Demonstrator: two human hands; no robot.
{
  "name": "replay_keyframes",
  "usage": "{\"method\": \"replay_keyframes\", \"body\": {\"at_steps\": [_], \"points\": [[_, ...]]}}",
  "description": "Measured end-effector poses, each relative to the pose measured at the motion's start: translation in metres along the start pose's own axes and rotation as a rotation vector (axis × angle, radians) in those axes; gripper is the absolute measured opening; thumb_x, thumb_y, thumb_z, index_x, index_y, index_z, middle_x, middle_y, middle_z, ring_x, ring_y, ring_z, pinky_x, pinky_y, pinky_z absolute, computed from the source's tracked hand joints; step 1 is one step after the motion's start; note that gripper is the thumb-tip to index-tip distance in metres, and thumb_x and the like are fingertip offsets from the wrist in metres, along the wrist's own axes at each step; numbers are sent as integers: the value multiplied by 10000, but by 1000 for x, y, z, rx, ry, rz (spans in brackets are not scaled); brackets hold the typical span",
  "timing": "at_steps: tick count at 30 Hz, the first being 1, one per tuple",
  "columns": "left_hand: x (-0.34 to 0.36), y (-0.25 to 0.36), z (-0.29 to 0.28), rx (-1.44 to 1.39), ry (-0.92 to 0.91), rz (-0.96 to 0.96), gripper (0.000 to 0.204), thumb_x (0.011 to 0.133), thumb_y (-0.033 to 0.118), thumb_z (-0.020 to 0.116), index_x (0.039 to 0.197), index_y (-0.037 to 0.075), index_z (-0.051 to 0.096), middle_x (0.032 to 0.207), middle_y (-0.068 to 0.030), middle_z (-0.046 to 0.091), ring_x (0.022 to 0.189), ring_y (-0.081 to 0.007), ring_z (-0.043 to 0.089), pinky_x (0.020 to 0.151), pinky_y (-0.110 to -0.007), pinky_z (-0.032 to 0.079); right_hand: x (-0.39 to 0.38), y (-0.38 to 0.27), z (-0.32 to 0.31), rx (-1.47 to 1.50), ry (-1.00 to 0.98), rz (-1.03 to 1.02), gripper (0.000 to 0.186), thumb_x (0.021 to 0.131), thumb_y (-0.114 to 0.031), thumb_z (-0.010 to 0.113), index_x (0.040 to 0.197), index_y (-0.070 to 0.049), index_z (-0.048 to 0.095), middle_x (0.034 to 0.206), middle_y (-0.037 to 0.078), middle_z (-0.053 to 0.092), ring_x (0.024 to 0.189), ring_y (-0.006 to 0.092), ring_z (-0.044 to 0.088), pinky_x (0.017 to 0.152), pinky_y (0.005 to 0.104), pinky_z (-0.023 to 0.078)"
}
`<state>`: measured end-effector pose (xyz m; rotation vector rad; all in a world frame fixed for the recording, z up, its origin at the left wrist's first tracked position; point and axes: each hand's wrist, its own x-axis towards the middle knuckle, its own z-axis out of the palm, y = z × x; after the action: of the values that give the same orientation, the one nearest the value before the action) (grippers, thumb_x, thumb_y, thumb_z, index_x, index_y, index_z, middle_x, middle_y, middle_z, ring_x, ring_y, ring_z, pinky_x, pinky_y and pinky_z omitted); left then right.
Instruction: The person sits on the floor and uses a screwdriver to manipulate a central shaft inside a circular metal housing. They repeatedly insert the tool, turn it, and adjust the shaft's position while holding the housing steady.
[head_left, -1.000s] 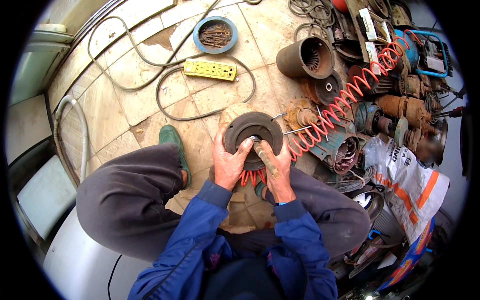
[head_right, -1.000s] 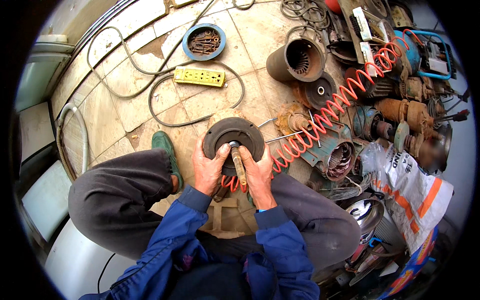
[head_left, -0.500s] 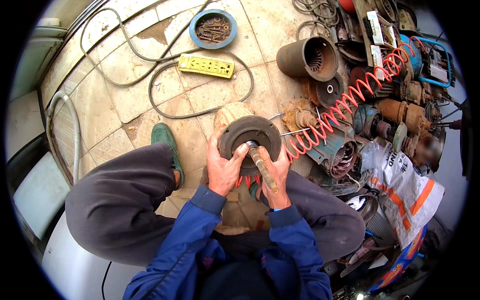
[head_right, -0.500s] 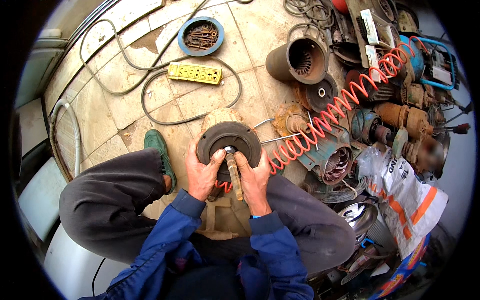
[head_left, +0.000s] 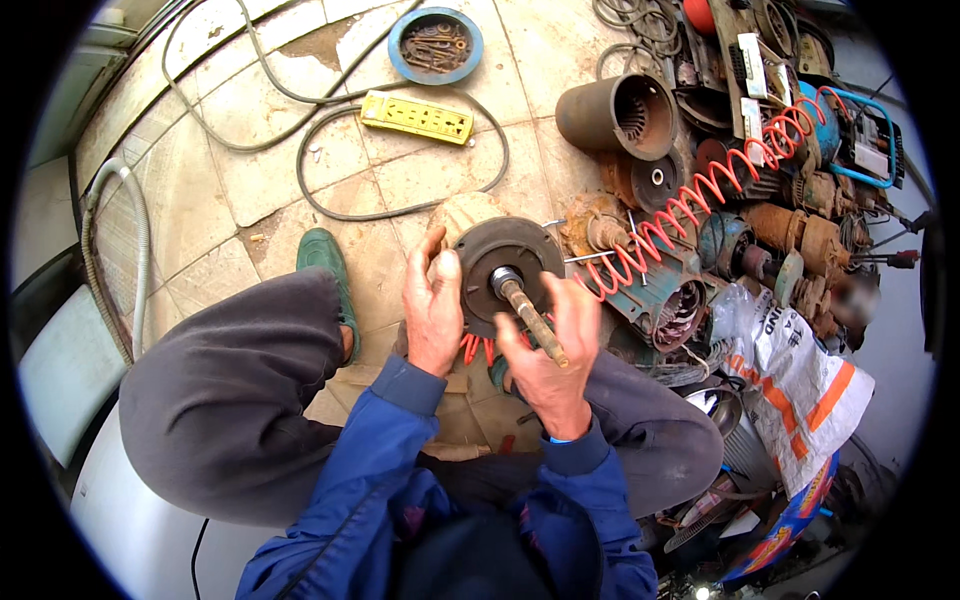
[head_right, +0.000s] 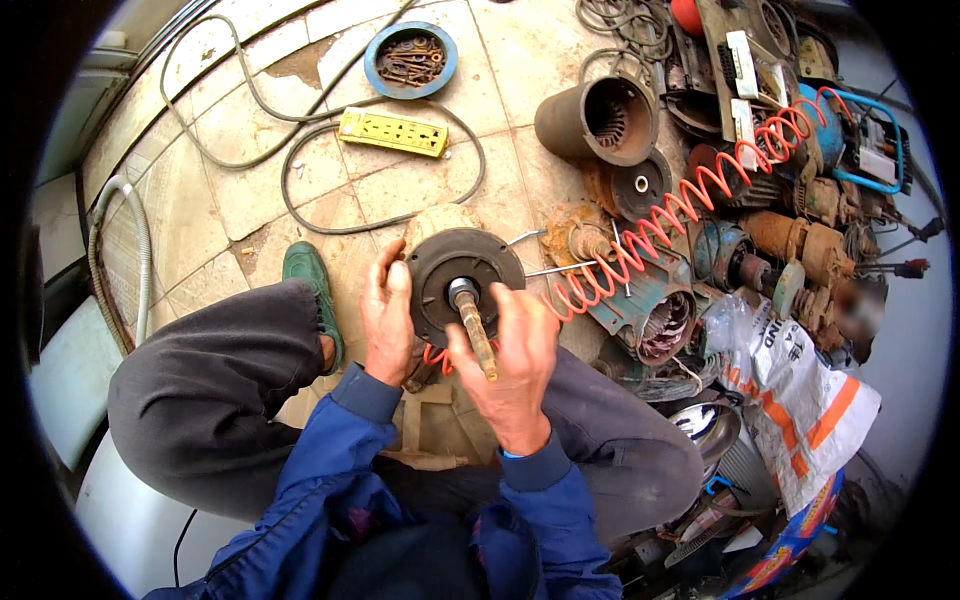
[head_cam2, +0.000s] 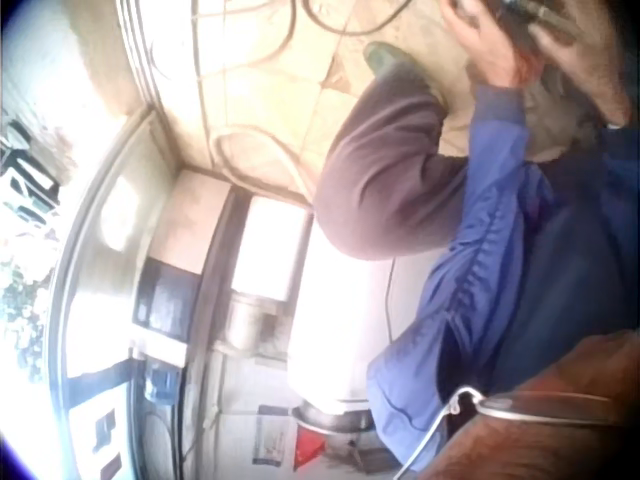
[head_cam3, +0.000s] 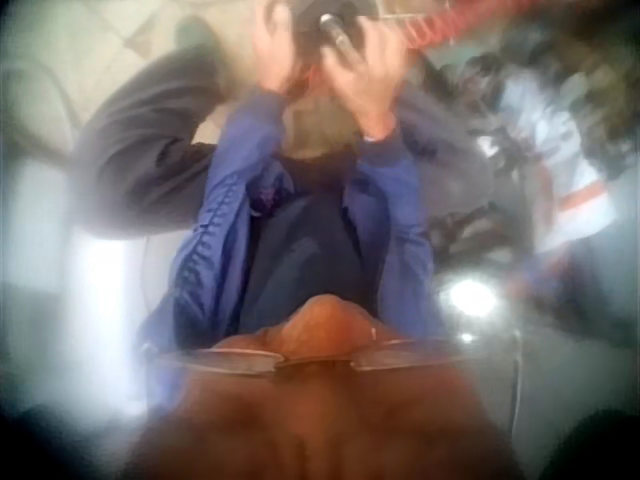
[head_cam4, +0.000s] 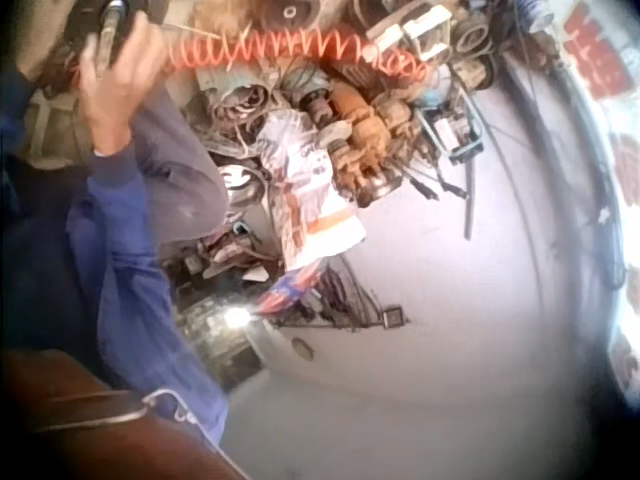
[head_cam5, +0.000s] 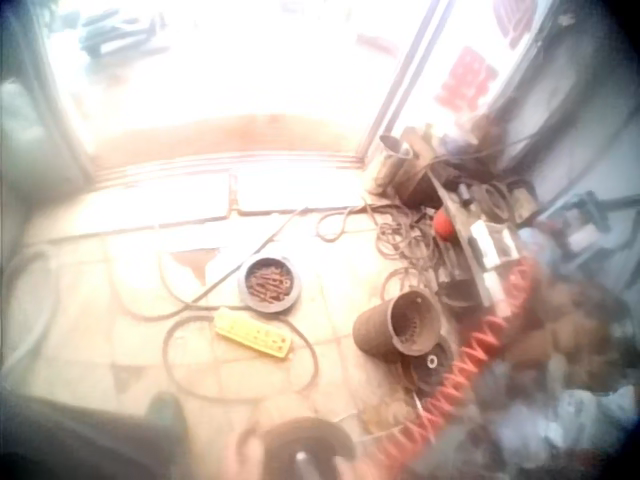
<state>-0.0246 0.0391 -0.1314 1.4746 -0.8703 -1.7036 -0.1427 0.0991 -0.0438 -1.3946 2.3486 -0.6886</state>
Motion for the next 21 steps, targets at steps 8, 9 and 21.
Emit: {"method": "replay_keyframes", "body": {"at_steps": [8, 9, 21], "points": [[0, -2, 2, 116, -34, -40, 514, 1087, 383, 562, 1374, -43, 574, 1335, -213, 606, 1234, -291, 590, 1060, -400, 462, 17, 4, 22, 72, -73, -10, 390, 762, -106, 843, 1092, -6, 663, 916, 161, 656, 810, 358, 670, 716, 436, 541], [0, -5, 2, 154, -33, -1, 509, 1086, 384, 559, 1365, -42, 578, 1317, -219, 610, 1220, -302, 593, 1055, -408, 461, 17, 5, 25, 85, -68, -17, 378, 766, -102, 839, 1086, -4, 663, 907, 162, 657, 806, 360, 672, 714, 435, 543], [0, -7, 7, 172, -13, 33, 467, 1075, 353, 573, 1325, -41, 588, 1261, -220, 610, 1206, -337, 578, 1058, -431, 443, 22, 8, 30, 143, 9, 17, 295, 724, -77, 868, 917, 24, 668, 754, 139, 651, 589, 241, 636, 539, 352, 510]]}}
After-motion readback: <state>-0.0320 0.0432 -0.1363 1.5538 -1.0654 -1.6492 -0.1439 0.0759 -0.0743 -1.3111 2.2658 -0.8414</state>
